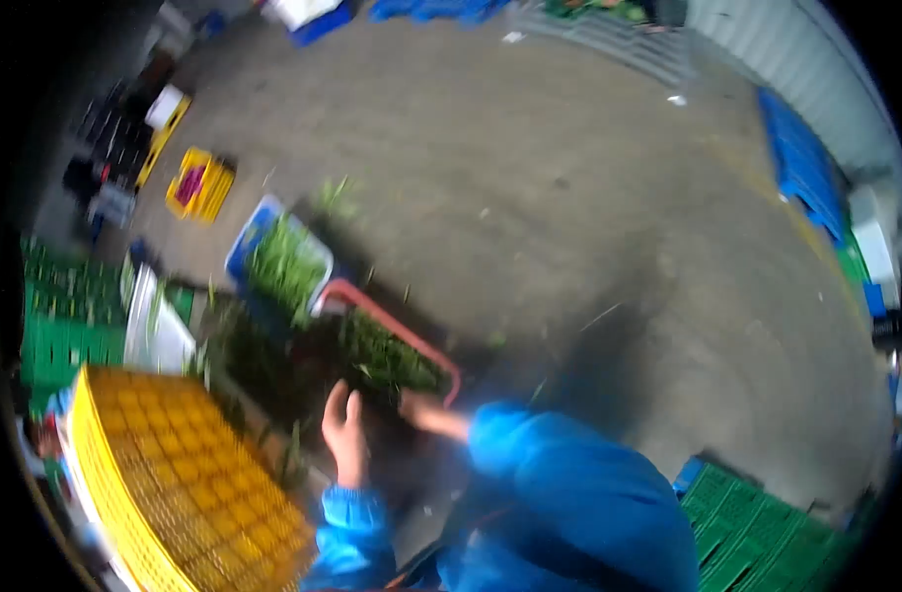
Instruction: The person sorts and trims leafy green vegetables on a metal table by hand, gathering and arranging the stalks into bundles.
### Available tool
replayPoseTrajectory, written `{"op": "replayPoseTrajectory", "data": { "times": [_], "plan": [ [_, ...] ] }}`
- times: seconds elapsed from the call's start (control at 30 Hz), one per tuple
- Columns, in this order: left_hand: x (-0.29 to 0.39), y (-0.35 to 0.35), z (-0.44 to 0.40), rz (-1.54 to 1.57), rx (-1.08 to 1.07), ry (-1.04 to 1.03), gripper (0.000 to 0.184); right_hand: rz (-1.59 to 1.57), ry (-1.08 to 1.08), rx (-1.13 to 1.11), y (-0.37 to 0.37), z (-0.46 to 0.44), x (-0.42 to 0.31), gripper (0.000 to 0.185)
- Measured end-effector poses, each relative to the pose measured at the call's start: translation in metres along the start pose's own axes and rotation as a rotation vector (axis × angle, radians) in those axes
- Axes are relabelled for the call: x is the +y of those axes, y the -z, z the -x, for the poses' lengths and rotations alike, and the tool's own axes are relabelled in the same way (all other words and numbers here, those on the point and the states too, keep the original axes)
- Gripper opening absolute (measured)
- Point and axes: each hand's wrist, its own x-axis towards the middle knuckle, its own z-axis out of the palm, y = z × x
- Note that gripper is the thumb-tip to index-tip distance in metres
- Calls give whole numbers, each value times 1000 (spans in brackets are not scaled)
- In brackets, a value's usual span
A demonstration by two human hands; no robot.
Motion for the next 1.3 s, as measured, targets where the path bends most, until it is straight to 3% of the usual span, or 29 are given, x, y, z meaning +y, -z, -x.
{"op": "replayPoseTrajectory", "data": {
  "times": [0.03,0.07,0.13,0.2,0.23,0.27,0.33,0.37,0.43,0.5,0.6,0.63,0.7,0.8,0.87,0.93,0.97,1.03,1.07,1.1,1.13,1.17,1.2,1.27,1.3],
  "plan": [
    [14,-5,9,91,0,3,36,-431,-116,-295,110,21,-78,19],
    [16,-3,12,81,47,4,33,-103,-235,-204,113,32,-77,30],
    [25,0,9,334,45,51,27,-189,-403,-371,148,38,-108,46],
    [44,5,6,422,93,50,25,-312,-306,-316,120,39,-97,65],
    [47,11,-1,404,106,40,24,-307,-337,-305,129,39,-112,82],
    [50,16,0,291,199,-25,26,-368,-313,-233,137,39,-127,87],
    [16,37,-27,61,154,-166,31,-272,-250,-191,139,34,-130,71],
    [-10,54,-48,-632,234,-577,39,-155,-205,-176,135,28,-123,63],
    [-8,53,-38,-793,221,-713,41,23,-148,-125,128,18,-115,48],
    [4,48,-28,-929,240,-828,34,-63,-110,-135,123,6,-110,37],
    [71,28,25,-166,41,-251,19,-79,-154,-160,176,19,-146,32],
    [71,33,28,-209,13,-244,34,-60,-145,-174,187,24,-152,32],
    [77,29,45,-73,40,-288,36,-61,-164,-241,201,30,-161,35],
    [58,30,60,87,-17,-302,39,-315,-54,-119,208,52,-169,34],
    [48,27,79,74,-101,-308,37,-346,-131,-260,203,56,-158,38],
    [24,31,92,-64,-152,-395,38,-82,-208,-215,202,68,-155,45],
    [8,38,96,-197,-177,-479,39,-106,-228,-157,203,78,-154,43],
    [37,43,141,-231,-269,-479,41,-115,-247,-93,220,98,-164,41],
    [41,48,156,-130,-331,-365,42,-190,-252,-37,227,112,-171,42],
    [45,54,170,-31,-379,-248,44,-156,-221,-66,233,118,-172,42],
    [37,63,178,-29,-415,-257,44,-118,-189,-96,236,126,-172,42],
    [29,72,186,-25,-451,-268,45,-260,-48,46,209,130,-150,39],
    [19,83,195,-20,-489,-279,45,-228,-111,-63,234,145,-171,32],
    [-23,106,207,-39,-477,-339,47,-214,29,-43,216,157,-158,24],
    [-50,122,214,-30,-471,-335,47,-177,-9,-87,215,168,-161,25]
  ]
}}
